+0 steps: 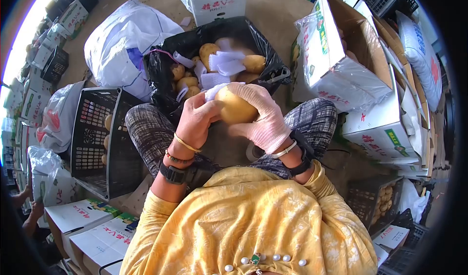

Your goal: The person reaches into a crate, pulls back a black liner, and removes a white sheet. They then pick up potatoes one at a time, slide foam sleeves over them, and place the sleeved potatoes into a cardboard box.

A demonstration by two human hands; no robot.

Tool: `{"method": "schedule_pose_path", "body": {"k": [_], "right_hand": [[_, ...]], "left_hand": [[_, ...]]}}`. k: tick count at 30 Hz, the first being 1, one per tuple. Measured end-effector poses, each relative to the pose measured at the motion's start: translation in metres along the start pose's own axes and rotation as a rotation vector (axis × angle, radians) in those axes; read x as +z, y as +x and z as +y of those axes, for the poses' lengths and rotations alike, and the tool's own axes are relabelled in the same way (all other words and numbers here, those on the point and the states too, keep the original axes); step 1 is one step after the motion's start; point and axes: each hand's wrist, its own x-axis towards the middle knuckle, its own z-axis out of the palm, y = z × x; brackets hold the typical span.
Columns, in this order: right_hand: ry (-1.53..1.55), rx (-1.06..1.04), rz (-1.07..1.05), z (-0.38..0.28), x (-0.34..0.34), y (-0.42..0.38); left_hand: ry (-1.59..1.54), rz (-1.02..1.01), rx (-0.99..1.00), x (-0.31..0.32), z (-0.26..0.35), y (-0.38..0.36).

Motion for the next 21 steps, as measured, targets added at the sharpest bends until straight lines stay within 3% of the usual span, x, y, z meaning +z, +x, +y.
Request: {"method": "schedule_pose_path", "body": {"k": [2,4,5,6,9,13,15,16,18,19,20,21], "right_hand": [[0.021,0.071,-0.066,0.009,0.001,0.004],[0.521,0.24,-0.017,0.026,0.006,0.011],[0.619,0.243,0.027,0.03,0.006,0.015],[0.657,0.329,0.034,0.036,0.003,0.017],[0.741,0.431,0.079,0.04,0.001,0.019],[0.801,0.437,0.091,0.05,-0.004,0.023],[0.795,0.452,0.06,0.056,-0.004,0.024],[0.789,0.408,0.069,0.063,-0.002,0.023],[0.784,0.365,0.086,0.064,0.001,0.027],[0.852,0.468,0.197,0.06,0.004,0.027],[0.916,0.561,0.299,0.056,0.009,0.031],[0.972,0.444,0.236,0.061,0.015,0.028]], "left_hand": [[-0.018,0.014,-0.024,-0.009,-0.008,0.009],[0.007,-0.007,0.01,-0.022,-0.021,0.016],[-0.087,-0.044,0.016,-0.019,-0.019,0.018],[-0.088,-0.038,0.021,-0.024,-0.022,0.022],[-0.522,-0.17,-0.011,-0.039,-0.038,0.037],[-0.419,-0.066,0.053,-0.033,-0.035,0.043],[-0.142,0.173,-0.033,-0.022,-0.03,0.046],[-0.139,0.175,-0.036,-0.024,-0.035,0.049],[0.254,0.407,0.14,-0.014,-0.033,0.053],[0.738,0.48,0.522,0.001,-0.037,0.047],[0.86,0.484,0.621,0.005,-0.043,0.048],[0.929,0.492,0.663,0.008,-0.051,0.049]]}}
